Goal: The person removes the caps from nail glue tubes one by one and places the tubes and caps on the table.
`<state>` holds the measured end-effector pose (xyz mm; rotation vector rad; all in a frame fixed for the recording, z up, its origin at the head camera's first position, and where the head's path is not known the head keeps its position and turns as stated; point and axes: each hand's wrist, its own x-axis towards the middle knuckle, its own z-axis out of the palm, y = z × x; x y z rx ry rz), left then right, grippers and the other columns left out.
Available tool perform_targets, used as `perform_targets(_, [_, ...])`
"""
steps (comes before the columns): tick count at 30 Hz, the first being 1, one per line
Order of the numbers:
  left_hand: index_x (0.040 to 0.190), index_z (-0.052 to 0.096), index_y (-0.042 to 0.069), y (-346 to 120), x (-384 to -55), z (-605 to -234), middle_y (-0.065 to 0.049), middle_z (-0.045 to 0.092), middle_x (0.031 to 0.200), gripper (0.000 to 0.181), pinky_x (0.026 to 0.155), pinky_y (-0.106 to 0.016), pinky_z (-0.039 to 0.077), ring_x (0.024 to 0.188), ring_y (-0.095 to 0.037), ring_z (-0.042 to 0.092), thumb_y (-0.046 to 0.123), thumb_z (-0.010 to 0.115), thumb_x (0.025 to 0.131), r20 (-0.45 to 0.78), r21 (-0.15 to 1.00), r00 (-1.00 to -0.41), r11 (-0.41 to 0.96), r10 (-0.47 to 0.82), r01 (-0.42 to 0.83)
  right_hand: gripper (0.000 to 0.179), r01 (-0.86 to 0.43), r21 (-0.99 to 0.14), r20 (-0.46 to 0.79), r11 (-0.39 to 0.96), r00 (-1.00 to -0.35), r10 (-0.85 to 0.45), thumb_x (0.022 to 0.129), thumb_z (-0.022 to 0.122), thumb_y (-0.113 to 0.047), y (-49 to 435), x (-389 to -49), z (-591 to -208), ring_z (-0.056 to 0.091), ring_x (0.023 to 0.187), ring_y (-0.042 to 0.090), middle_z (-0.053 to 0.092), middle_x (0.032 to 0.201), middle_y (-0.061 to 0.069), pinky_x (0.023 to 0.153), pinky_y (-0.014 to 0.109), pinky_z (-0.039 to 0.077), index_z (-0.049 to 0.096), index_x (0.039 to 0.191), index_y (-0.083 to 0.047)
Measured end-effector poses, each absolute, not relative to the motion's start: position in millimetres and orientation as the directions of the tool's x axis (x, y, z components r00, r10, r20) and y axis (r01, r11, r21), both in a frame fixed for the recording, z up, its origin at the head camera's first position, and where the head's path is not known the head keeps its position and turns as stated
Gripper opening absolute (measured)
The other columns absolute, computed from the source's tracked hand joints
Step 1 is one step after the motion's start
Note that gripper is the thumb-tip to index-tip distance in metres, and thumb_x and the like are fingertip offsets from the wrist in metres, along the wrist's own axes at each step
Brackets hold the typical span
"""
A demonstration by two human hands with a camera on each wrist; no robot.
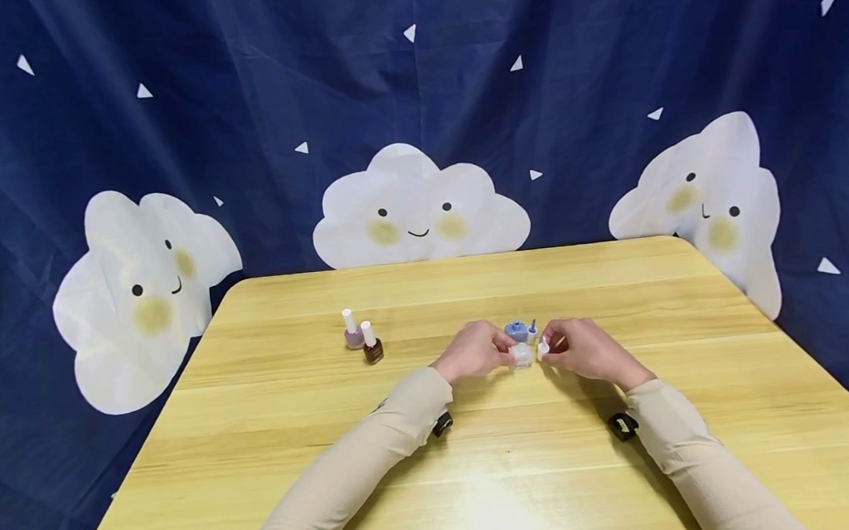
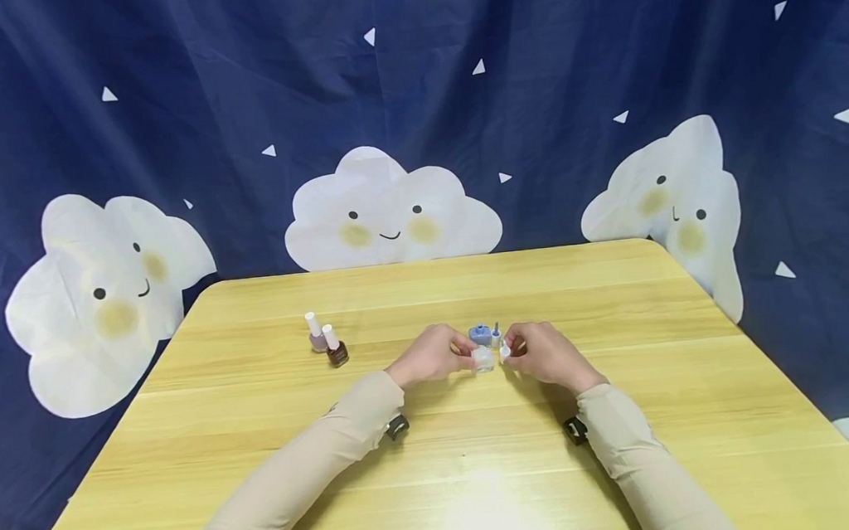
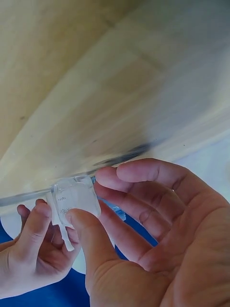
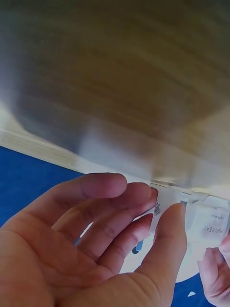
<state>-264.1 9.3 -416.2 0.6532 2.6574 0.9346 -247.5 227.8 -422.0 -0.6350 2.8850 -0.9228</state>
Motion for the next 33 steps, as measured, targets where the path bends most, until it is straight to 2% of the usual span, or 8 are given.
perform_targets(7, [0.111, 0.080, 0.012, 12, -265, -416, 0.002, 0.077, 0.098, 0.022, 0.067, -0.020, 0.044, 0.072, -0.007, 0.057, 0.019, 0.080, 0.090, -0.093, 0.621, -0.863, 0.707, 0.497, 0.340, 0.011, -0.375, -0.557, 0.071, 0.741, -0.911, -0.407, 0.085, 0.078, -0.007, 227, -250, -422, 0.067, 0.078, 0.015, 0.074, 0.084, 0.003, 0.067, 0.028, 0.053, 0.067, 0.088, -0.006])
perform_targets(14, [0.109, 0.079, 0.010, 14, -264, -416, 0.000, 0.077, 0.098, 0.021, 0.077, -0.023, 0.048, 0.078, -0.008, 0.061, 0.015, 0.080, 0.088, -0.100, 0.607, -0.859, 0.714, 0.502, 0.347, 0.011, -0.370, -0.553, 0.070, 0.746, -0.913, -0.401, 0.085, 0.078, -0.006, 226, -252, -425, 0.066, 0.077, 0.014, 0.073, 0.084, 0.003, 0.069, 0.030, 0.053, 0.068, 0.090, -0.006])
perform_targets(20, [0.112, 0.078, 0.007, 9, -261, -419, -0.002, 0.078, 0.098, 0.024, 0.080, -0.024, 0.050, 0.079, -0.011, 0.064, 0.014, 0.079, 0.089, -0.082, 0.615, -0.855, 0.701, 0.513, 0.362, 0.017, -0.367, -0.558, 0.055, 0.744, -0.911, -0.408, 0.084, 0.080, -0.006, 229, -250, -424, 0.067, 0.082, 0.017, 0.074, 0.088, 0.005, 0.074, 0.033, 0.054, 0.067, 0.095, -0.004])
perform_targets(26, [0.121, 0.073, 0.005, -22, -251, -419, -0.004, 0.076, 0.109, 0.031, 0.088, -0.029, 0.054, 0.093, -0.013, 0.069, 0.017, 0.076, 0.093, -0.055, 0.680, -0.869, 0.655, 0.492, 0.329, 0.023, -0.333, -0.571, 0.021, 0.750, -0.920, -0.392, 0.084, 0.082, -0.011, 237, -246, -417, 0.067, 0.087, 0.018, 0.072, 0.091, 0.003, 0.078, 0.036, 0.052, 0.066, 0.099, -0.004])
perform_targets(33, [0.119, 0.073, 0.004, -80, -236, -408, -0.003, 0.075, 0.103, 0.030, 0.079, -0.030, 0.055, 0.086, -0.012, 0.068, 0.020, 0.076, 0.093, -0.031, 0.708, -0.911, 0.652, 0.410, 0.270, 0.020, -0.331, -0.565, 0.066, 0.756, -0.931, -0.358, 0.090, 0.076, -0.015, 241, -243, -406, 0.065, 0.080, 0.016, 0.070, 0.090, 0.003, 0.073, 0.032, 0.050, 0.066, 0.102, -0.003])
